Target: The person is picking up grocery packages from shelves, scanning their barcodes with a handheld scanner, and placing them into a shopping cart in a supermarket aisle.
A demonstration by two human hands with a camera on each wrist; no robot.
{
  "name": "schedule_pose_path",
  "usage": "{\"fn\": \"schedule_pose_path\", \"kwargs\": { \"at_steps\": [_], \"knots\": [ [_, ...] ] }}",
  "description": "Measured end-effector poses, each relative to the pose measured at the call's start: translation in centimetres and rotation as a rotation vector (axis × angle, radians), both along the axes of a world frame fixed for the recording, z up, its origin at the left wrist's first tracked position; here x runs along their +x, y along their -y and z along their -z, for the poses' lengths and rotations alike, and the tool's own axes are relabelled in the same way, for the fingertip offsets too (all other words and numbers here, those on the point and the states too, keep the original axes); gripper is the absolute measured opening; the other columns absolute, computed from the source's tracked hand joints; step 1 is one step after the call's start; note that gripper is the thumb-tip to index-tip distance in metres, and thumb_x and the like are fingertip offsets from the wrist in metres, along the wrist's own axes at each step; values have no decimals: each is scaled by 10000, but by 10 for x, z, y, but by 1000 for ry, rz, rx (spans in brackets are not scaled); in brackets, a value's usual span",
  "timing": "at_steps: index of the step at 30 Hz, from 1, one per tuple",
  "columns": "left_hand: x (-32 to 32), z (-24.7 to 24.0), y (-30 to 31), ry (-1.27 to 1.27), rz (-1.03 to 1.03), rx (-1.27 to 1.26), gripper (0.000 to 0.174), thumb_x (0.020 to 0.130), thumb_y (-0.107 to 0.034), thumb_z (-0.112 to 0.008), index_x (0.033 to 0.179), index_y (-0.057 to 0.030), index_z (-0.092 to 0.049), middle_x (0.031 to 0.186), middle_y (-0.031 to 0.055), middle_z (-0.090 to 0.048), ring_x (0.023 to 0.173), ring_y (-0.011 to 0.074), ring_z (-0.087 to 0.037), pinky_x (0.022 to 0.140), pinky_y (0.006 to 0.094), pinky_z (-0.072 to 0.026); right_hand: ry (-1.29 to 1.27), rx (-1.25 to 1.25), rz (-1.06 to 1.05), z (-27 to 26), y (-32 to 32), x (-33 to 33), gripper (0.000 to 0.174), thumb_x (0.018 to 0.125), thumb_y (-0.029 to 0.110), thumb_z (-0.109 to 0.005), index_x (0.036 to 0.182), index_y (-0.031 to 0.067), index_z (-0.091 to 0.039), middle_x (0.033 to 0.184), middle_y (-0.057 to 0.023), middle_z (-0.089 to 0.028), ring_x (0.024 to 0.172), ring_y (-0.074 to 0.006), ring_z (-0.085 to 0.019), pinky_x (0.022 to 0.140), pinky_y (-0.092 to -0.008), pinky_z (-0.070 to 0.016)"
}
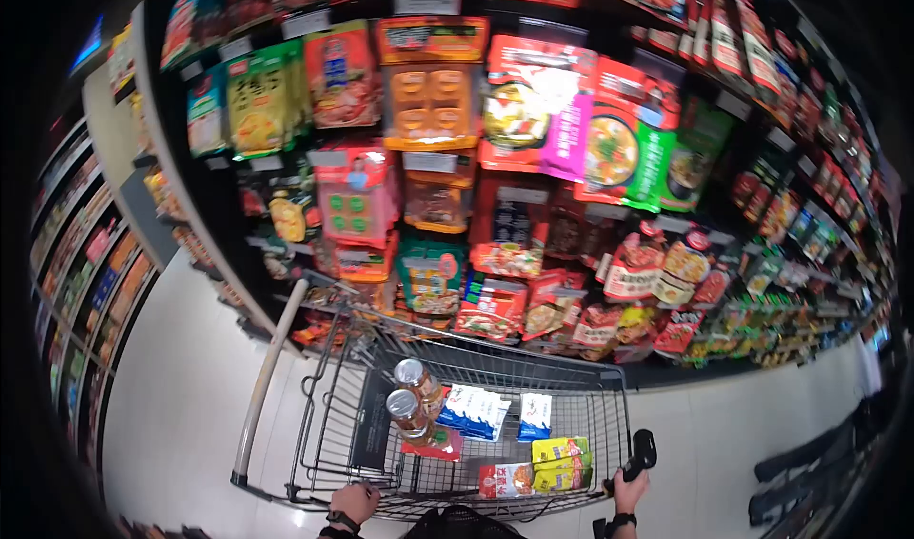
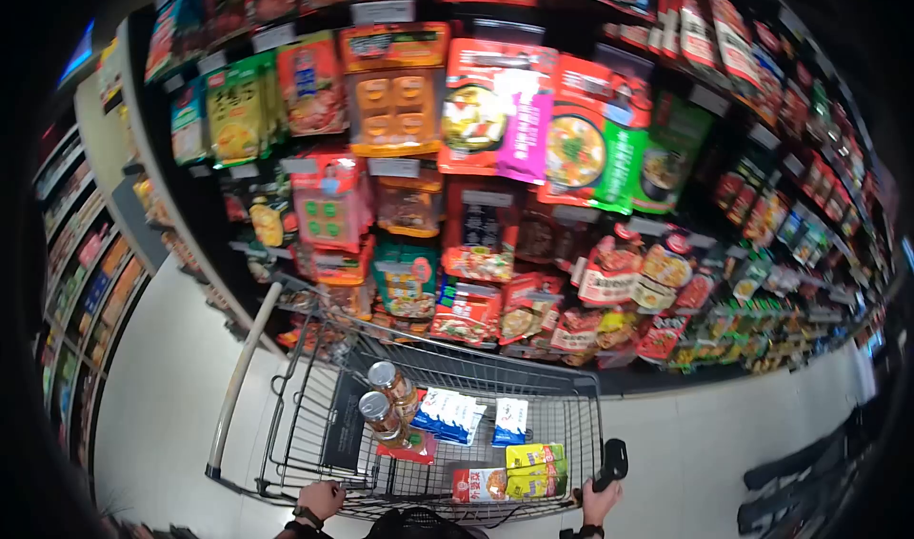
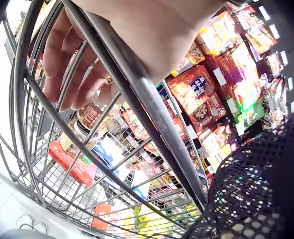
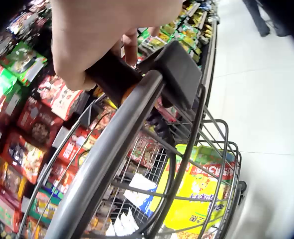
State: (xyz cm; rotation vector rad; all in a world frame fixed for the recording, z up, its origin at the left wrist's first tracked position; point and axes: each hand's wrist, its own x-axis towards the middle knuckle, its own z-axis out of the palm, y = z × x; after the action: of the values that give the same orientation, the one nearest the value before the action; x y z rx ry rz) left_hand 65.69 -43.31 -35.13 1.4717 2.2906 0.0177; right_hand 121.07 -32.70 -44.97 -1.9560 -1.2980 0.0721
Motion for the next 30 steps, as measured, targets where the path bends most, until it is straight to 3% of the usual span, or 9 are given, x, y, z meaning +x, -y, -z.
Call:
{"fn": "schedule_pose_path", "kwargs": {
  "at_steps": [3, 5, 10, 17, 20, 22, 23, 25, 30],
  "knots": [
    [12, 11, -6, 76, 17, -70, 269, 757, -393, -587, 787, -150, -699, 683, 73, -662, 678, 289, -642, 626, 405, -507, -496, 66, -12, -6, -7, 18, 368, 635, 98, -667, 980, -6, -592, 875, -139, -558, 841, -292, -546, 780, -398, -438],
    [26, 7, 1, 70, 159, -110, 388, 873, -408, -423, 930, -85, -630, 795, 211, -637, 756, 408, -604, 658, 491, -486, -411, 63, -15, -3, -13, 32, 402, 626, 75, -703, 999, 5, -570, 867, -103, -566, 791, -247, -562, 755, -355, -457],
    [45, 26, -3, 139, 231, -199, 423, 891, -433, -399, 949, -88, -636, 857, 220, -628, 809, 408, -592, 678, 506, -465, -310, 6, 105, -7, -21, 49, 382, 622, 75, -688, 995, 39, -616, 889, -116, -563, 848, -254, -557, 793, -355, -446],
    [100, 10, -8, 155, 70, -261, 455, 876, -446, -410, 958, -61, -639, 904, 247, -620, 877, 415, -586, 771, 469, -465, -107, -28, 135, -18, -35, 78, 332, 647, 122, -662, 947, 16, -567, 876, -157, -520, 815, -329, -546, 736, -410, -456],
    [122, 17, -9, 78, 63, -318, 458, 844, -461, -454, 951, -60, -647, 866, 202, -646, 857, 384, -610, 755, 445, -481, -123, -8, 114, -16, -42, 102, 338, 647, 139, -671, 935, 7, -555, 881, -165, -516, 814, -344, -540, 736, -423, -449],
    [147, 11, -8, 71, 36, -202, 426, 832, -460, -495, 920, -75, -655, 863, 190, -652, 856, 377, -611, 753, 441, -484, -89, -4, 99, -12, -49, 121, 344, 647, 145, -676, 937, 7, -555, 876, -167, -514, 821, -348, -537, 741, -426, -446],
    [153, 35, -4, 87, -67, 4, 260, 731, -388, -630, 735, -134, -688, 651, 60, -655, 642, 283, -638, 599, 380, -499, -68, -16, 84, -11, -51, 133, 347, 647, 147, -677, 939, 6, -554, 873, -169, -514, 825, -350, -535, 745, -428, -443],
    [182, 37, -6, -46, -140, 115, 282, 717, -372, -657, 687, -93, -668, 618, 78, -641, 612, 280, -631, 579, 371, -492, -84, -9, 51, -7, -57, 152, 357, 641, 200, -691, 888, -16, -554, 891, -183, -506, 867, -371, -507, 782, -448, -416],
    [249, 14, -14, -10, -166, 91, 316, 732, -387, -649, 684, -75, -666, 622, 97, -640, 615, 283, -630, 592, 379, -493, 10, 1, 32, -2, -70, 202, 349, 616, 147, -699, 859, -27, -520, 878, -178, -490, 830, -364, -511, 742, -433, -433]
  ]
}}
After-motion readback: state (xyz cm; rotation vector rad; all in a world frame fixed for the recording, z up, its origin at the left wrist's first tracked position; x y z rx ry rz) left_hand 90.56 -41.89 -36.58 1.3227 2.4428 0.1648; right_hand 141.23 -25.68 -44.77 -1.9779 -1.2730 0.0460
